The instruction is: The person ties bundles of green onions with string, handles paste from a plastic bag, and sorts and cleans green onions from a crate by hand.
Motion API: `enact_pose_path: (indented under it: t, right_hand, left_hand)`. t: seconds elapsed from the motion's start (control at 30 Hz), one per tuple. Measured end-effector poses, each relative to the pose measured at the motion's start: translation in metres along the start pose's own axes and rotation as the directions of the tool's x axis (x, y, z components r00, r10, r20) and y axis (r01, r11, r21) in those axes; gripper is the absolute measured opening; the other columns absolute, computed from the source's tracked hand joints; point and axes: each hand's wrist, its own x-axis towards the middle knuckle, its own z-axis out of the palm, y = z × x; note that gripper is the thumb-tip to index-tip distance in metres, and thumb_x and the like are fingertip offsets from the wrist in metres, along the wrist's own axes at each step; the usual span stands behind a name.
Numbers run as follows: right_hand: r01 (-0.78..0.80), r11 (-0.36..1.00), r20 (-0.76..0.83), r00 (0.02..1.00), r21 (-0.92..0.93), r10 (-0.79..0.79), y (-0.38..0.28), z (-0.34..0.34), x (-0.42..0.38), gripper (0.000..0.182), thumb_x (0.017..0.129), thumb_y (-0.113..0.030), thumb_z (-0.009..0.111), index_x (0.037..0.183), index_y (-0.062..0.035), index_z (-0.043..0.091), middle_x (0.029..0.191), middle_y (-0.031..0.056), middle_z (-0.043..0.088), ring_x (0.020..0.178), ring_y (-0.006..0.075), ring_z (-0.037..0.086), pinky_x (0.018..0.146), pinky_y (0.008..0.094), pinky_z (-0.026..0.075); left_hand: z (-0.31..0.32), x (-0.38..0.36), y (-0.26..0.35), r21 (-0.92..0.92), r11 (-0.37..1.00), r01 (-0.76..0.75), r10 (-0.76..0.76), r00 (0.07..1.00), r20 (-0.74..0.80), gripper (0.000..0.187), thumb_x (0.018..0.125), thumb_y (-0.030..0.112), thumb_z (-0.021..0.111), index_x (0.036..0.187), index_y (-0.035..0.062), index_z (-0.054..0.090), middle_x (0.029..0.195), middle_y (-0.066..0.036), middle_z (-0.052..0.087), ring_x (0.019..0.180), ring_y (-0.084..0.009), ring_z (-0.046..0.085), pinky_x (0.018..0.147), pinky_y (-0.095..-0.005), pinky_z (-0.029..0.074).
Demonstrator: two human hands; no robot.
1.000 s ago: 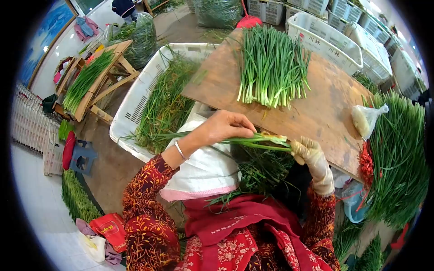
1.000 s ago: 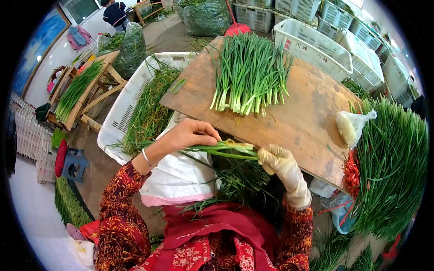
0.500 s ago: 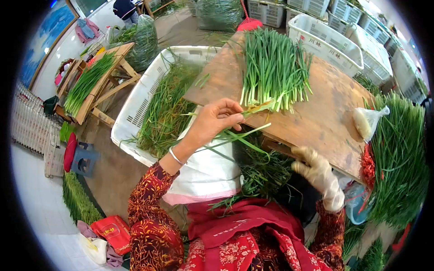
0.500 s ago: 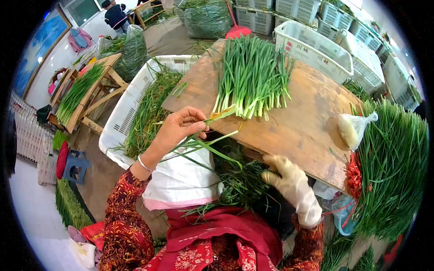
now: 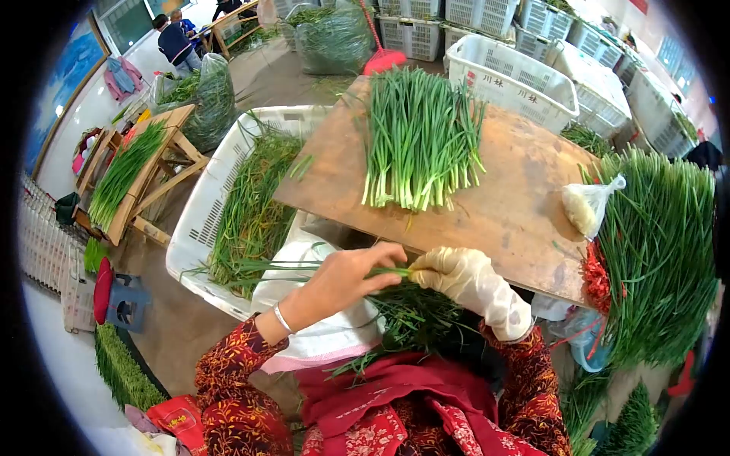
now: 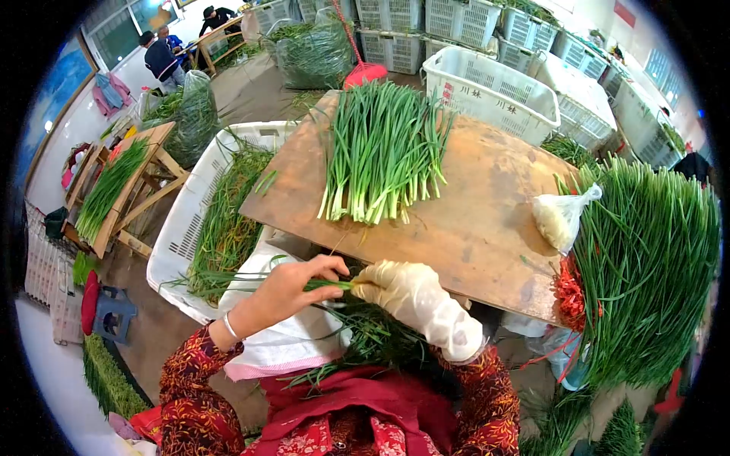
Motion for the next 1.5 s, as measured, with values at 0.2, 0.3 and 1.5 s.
enact_pose_path:
  t: [0.2, 0.3, 1.5]
  right_hand:
    - [-0.038, 0.998, 0.143, 0.989, 0.047, 0.031, 0.027, 0.006, -0.019, 0.024, 0.084, -0.029, 0.055, 0.089, -0.0075, 0.064, 0.076, 0.0116, 0.062, 0.074, 0.0275, 0.061, 0.066, 0.0350, 0.048]
    - [-0.093, 0.995, -0.066, 0.994, -0.038, 0.091, 0.030, -0.016, -0.026, 0.014, 0.081, -0.016, 0.058, 0.083, -0.0031, 0.063, 0.069, 0.0111, 0.061, 0.063, 0.0206, 0.060, 0.059, 0.0306, 0.048]
    - [-0.416, 0.899, -0.607, 0.753, -0.141, 0.253, 0.155, -0.078, 0.140, 0.049, 0.084, -0.031, 0.049, 0.126, -0.0083, 0.040, 0.117, 0.0212, 0.050, 0.107, 0.0343, 0.050, 0.091, 0.0392, 0.039]
  left_hand:
    - [0.003, 0.000, 0.002, 0.275, 0.873, -0.404, 0.343, 0.907, 0.243, 0.018, 0.079, 0.019, 0.059, 0.093, 0.0089, 0.059, 0.075, -0.005, 0.057, 0.069, -0.0225, 0.056, 0.060, -0.0316, 0.046]
    - [-0.018, 0.005, 0.008, 0.458, 0.701, -0.547, 0.380, 0.830, 0.409, 0.018, 0.074, 0.014, 0.059, 0.092, 0.0119, 0.060, 0.074, -0.001, 0.057, 0.073, -0.0154, 0.056, 0.065, -0.0286, 0.046]
    - [0.008, 0.251, -0.123, -0.353, 0.935, -0.038, -0.062, 0.962, -0.268, 0.074, 0.075, 0.029, 0.066, 0.132, -0.0001, 0.027, 0.135, -0.021, 0.032, 0.125, -0.0305, 0.032, 0.104, -0.0359, 0.026]
